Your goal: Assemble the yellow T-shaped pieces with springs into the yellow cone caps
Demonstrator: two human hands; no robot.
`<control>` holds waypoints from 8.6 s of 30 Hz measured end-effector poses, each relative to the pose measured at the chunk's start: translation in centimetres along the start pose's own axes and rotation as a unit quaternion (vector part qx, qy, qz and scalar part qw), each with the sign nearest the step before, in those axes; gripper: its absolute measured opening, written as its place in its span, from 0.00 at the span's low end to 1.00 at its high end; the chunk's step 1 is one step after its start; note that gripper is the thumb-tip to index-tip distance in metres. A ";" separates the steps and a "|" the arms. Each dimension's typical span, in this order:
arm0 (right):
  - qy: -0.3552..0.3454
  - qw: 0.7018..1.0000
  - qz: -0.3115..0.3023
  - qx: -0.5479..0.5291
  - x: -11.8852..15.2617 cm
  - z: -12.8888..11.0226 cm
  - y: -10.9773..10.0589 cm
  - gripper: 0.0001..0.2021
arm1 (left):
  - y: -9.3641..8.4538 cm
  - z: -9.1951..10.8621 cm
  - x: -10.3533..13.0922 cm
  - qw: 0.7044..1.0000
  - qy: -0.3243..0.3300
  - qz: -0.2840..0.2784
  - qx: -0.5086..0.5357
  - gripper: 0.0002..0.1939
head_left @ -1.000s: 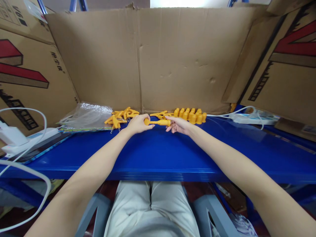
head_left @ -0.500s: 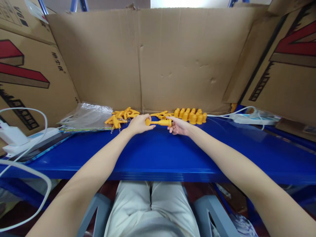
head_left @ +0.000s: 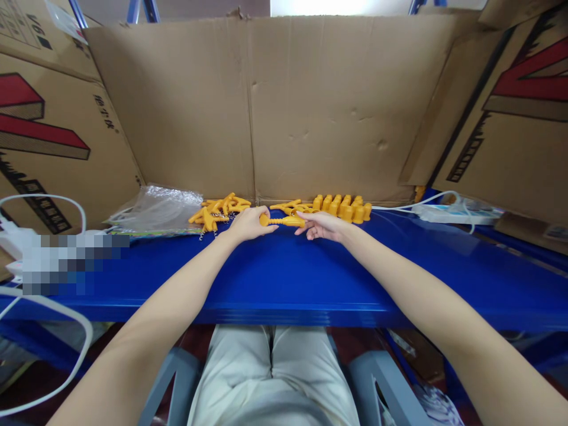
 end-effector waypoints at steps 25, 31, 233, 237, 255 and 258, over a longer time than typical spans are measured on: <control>-0.213 0.938 0.246 -0.120 -2.6 -6.1 -6.0 0.11 | 2.0 1.4 0.5 0.998 0.036 -0.052 0.029 0.25; -0.342 0.892 0.260 0.140 -5.0 -8.1 -1.3 0.11 | 2.7 1.4 0.5 0.996 0.040 -0.085 0.011 0.17; -0.290 0.921 0.047 0.254 -1.5 -2.2 -1.6 0.18 | 2.1 -1.8 0.0 0.995 -0.069 -0.019 0.074 0.07; -0.215 0.958 0.030 0.188 -1.5 -1.5 -1.7 0.11 | 1.8 -1.3 0.3 0.996 -0.060 -0.018 0.063 0.08; -0.143 0.980 -0.021 0.140 0.1 -1.6 -1.4 0.13 | 1.3 -1.1 0.0 0.998 -0.042 -0.007 0.050 0.12; -0.138 0.980 -0.026 0.144 0.0 -1.4 -1.0 0.14 | 1.1 -1.2 -0.1 0.998 -0.039 0.003 0.040 0.13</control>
Point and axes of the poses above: each hand's wrist, its own x-axis away from the middle knuckle, its own y-axis out of the palm, z = x × y, the point moved 9 cm from there along -x, towards the middle knuckle, and after that the axes turned 6 degrees about z, right-handed, at the moved point
